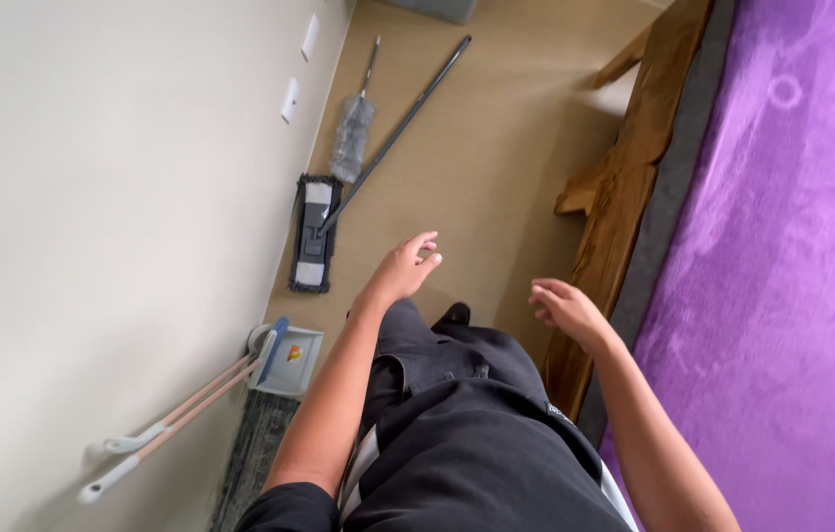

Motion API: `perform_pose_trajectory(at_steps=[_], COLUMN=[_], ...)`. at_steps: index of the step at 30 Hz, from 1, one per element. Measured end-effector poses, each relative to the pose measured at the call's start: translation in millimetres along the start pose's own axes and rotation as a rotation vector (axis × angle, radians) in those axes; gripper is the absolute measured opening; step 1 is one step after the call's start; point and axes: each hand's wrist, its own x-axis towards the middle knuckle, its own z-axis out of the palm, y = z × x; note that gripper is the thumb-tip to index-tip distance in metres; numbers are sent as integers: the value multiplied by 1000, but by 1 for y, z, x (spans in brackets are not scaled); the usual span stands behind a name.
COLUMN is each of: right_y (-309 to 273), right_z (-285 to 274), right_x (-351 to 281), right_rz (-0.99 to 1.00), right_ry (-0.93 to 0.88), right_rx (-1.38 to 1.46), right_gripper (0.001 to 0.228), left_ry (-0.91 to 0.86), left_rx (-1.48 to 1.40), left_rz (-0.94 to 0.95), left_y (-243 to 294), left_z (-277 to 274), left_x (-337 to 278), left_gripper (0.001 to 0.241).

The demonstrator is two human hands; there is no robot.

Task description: Sweep the floor around the bed with a broom and dustpan, then mop the area using a spray bottle and flat mop.

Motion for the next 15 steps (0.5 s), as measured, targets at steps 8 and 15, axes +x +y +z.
perform_pose_trajectory(at_steps=[8, 15], right_y=[-170, -186], right_z=[-32, -46], right_x=[88, 224], right_rz=[-222, -136], right_ry=[-74, -187], right_rx=[-58, -147], right_gripper=[42, 42], left_ry=[201, 277], left_rx=[-156, -246], left_rz=[70, 88], left_y=[21, -24], left_z=[-26, -62], left_x=[105, 245], left_gripper=[51, 44])
